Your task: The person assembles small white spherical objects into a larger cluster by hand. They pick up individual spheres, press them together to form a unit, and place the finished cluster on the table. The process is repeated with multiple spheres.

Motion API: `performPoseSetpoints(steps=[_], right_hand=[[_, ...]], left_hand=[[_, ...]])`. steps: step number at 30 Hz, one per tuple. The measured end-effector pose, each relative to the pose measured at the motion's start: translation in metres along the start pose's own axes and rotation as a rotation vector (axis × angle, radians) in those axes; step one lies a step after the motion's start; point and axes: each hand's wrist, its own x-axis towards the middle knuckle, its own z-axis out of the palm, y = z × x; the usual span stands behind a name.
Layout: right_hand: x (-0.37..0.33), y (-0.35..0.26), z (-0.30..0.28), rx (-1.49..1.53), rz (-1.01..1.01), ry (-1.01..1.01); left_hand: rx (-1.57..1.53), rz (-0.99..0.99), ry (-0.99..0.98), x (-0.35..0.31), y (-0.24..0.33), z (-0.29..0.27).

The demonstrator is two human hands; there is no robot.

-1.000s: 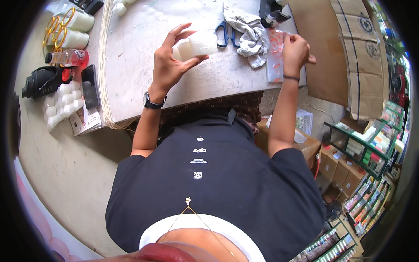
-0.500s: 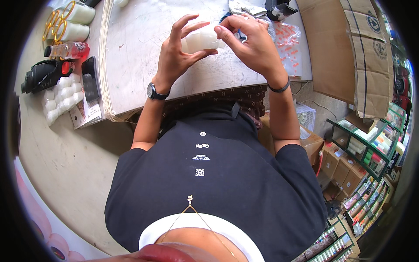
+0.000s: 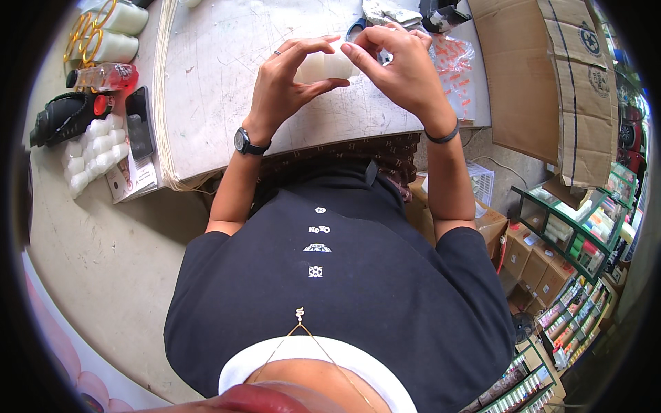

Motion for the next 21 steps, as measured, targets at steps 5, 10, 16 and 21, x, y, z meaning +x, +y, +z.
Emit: performPoseSetpoints(steps=[5, 10, 16, 21], right_hand=[[-0.003, 0.008, -0.004, -0.027, 0.011, -0.008], [-0.008, 0.010, -0.003, 0.071, 0.138, -0.062], [-0.010, 0.017, 0.004, 0.297, 0.351, -0.178], [-0.006, 0.037, 0.017, 0.366, 0.369, -0.213]], left_hand=[[-0.030, 0.028, 0.007, -0.001, -0.003, 0.000], [-0.042, 0.091, 0.054, -0.006, -0.010, 0.004], [-0.009, 0.115, 0.062, -0.010, -0.011, 0.006], [-0.003, 0.130, 0.081, -0.012, -0.013, 0.002]])
